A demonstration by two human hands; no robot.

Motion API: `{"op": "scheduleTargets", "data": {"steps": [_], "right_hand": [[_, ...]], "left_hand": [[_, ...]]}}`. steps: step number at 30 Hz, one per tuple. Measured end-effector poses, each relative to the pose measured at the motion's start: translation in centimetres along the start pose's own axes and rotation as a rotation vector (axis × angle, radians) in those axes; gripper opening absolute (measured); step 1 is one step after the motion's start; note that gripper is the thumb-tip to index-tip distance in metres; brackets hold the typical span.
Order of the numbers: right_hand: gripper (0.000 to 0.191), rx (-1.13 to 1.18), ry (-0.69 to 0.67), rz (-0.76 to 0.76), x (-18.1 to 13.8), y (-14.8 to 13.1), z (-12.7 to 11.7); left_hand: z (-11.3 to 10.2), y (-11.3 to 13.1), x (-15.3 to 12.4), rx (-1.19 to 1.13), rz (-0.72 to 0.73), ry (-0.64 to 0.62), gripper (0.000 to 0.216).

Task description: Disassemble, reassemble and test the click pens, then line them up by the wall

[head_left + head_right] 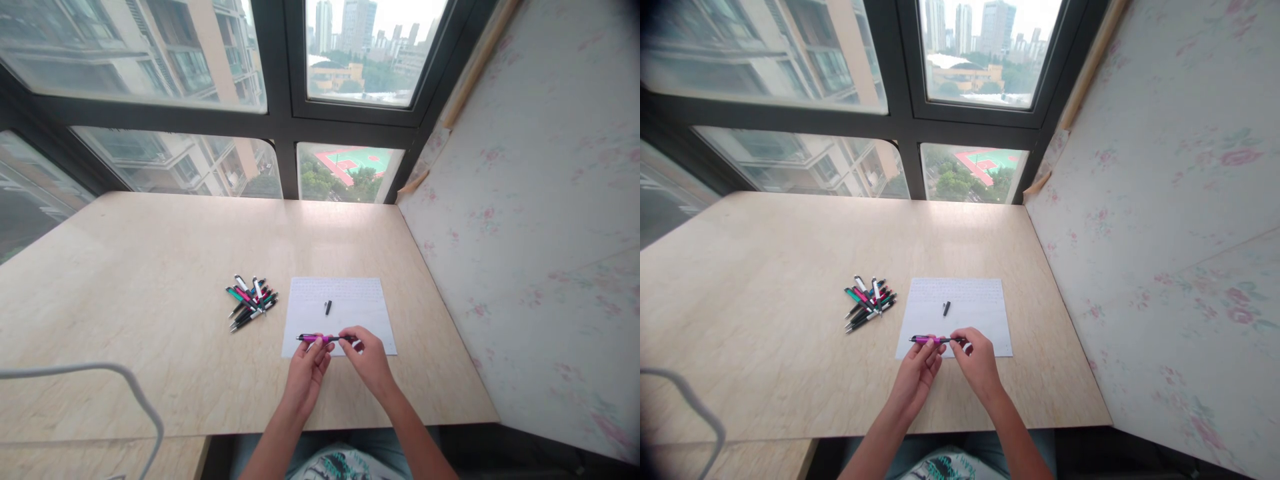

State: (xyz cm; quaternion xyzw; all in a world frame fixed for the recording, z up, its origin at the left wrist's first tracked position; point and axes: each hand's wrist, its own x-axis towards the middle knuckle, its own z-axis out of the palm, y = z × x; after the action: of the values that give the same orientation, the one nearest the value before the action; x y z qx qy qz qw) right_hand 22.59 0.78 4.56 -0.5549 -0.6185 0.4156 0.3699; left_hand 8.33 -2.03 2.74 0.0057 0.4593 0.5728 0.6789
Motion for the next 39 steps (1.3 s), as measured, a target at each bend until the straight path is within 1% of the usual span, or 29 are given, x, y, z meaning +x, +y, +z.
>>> {"op": "scheduleTargets", "data": {"steps": [12,20,23,26,30,32,34,36,37,39], "right_hand": [[0.016,-0.029,0.033,0.006,-0.23,-0.29,-0.10],[0.012,0.004,0.047,-0.078,-0.23,-0.45,-0.02],[0.011,0.003,0.048,-0.063,-0.27,-0.42,-0.01],[0.018,-0.003,0.030,0.002,-0.30,-0.24,-0.08],[0.039,-0.051,-0.012,0.052,-0.40,0.00,-0.22],[0.045,-0.068,-0.019,0.053,-0.44,-0.01,-0.30],[0.039,-0.048,-0.034,0.039,-0.44,-0.11,-0.38],[0.023,-0.017,-0.051,0.015,-0.41,-0.18,-0.44],[0.018,-0.008,-0.056,0.000,-0.39,-0.18,-0.46],[0.014,-0.017,-0.063,-0.031,-0.36,-0.11,-0.47]], "left_hand": [[0.08,0.03,-0.12,0.025,0.021,-0.009,0.013],[-0.05,0.05,-0.14,0.046,0.019,-0.013,0.013],[0.01,0.12,-0.18,0.048,0.024,-0.016,0.014],[0.13,0.25,-0.32,0.053,0.027,-0.035,0.016],[0.11,0.28,-0.48,0.080,0.015,-0.062,0.019],[0.04,0.22,-0.52,0.090,0.011,-0.074,0.021],[-0.02,0.16,-0.52,0.094,0.012,-0.076,0.022],[-0.05,0.13,-0.48,0.093,0.017,-0.063,0.021],[-0.05,0.14,-0.45,0.093,0.019,-0.050,0.020],[-0.05,0.16,-0.36,0.095,0.024,-0.028,0.019]]}}
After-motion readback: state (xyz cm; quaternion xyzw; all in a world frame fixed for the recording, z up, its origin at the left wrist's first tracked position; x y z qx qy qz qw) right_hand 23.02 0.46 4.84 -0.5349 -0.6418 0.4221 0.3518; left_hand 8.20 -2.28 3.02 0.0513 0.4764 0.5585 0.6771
